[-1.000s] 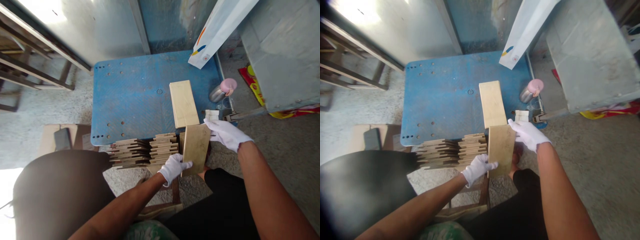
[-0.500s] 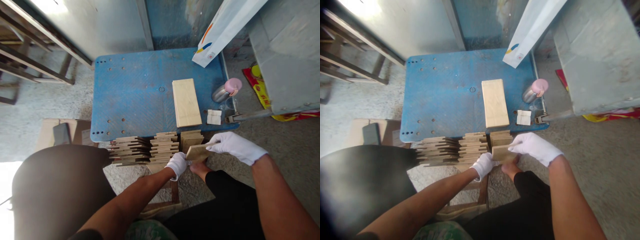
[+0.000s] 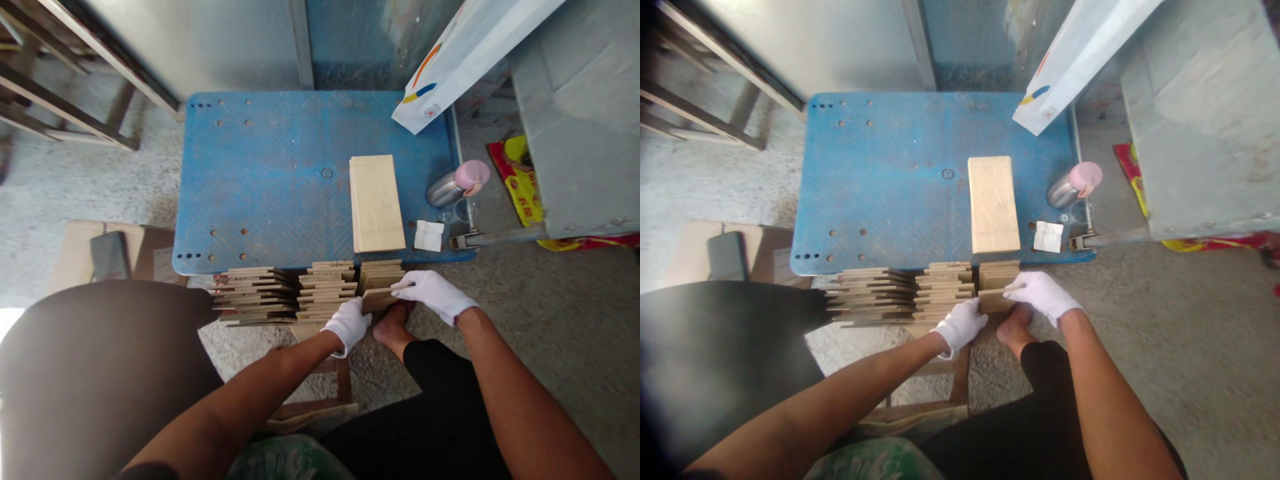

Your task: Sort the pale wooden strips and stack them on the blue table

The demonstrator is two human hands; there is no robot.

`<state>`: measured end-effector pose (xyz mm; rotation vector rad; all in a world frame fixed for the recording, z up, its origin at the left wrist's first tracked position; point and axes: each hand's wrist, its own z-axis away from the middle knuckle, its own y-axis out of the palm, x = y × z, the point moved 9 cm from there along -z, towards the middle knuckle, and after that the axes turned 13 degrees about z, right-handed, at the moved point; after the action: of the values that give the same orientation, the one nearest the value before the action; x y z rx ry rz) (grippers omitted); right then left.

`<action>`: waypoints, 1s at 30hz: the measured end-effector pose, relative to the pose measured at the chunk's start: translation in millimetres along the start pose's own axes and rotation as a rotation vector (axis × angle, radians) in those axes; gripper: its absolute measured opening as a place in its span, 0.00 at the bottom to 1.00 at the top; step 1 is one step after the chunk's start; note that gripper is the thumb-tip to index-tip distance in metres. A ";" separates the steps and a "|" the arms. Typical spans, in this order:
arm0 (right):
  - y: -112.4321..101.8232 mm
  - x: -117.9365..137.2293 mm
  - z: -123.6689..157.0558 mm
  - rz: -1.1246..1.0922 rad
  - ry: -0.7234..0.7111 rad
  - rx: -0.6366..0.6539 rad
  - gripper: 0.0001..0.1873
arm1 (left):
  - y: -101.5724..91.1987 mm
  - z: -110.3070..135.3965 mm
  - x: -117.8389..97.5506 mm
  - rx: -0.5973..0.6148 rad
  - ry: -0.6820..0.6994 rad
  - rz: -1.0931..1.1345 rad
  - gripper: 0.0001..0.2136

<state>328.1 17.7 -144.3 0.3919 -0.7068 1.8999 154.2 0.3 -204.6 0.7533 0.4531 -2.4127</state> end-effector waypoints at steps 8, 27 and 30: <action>6.1 -20.0 -14.9 0.076 0.020 -0.047 0.13 | -4.6 1.9 -8.1 -0.010 0.017 0.014 0.17; -56.6 10.7 -25.0 0.758 0.121 -0.244 0.23 | -60.4 3.1 -63.2 -0.173 0.172 0.299 0.25; -71.1 19.9 -19.7 0.602 0.161 -0.410 0.24 | -94.3 -0.8 -90.1 -0.353 0.260 0.218 0.29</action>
<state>385.0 65.8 -127.2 -0.2645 -1.1660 2.2301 158.9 111.8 -137.2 0.9055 0.8297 -1.9682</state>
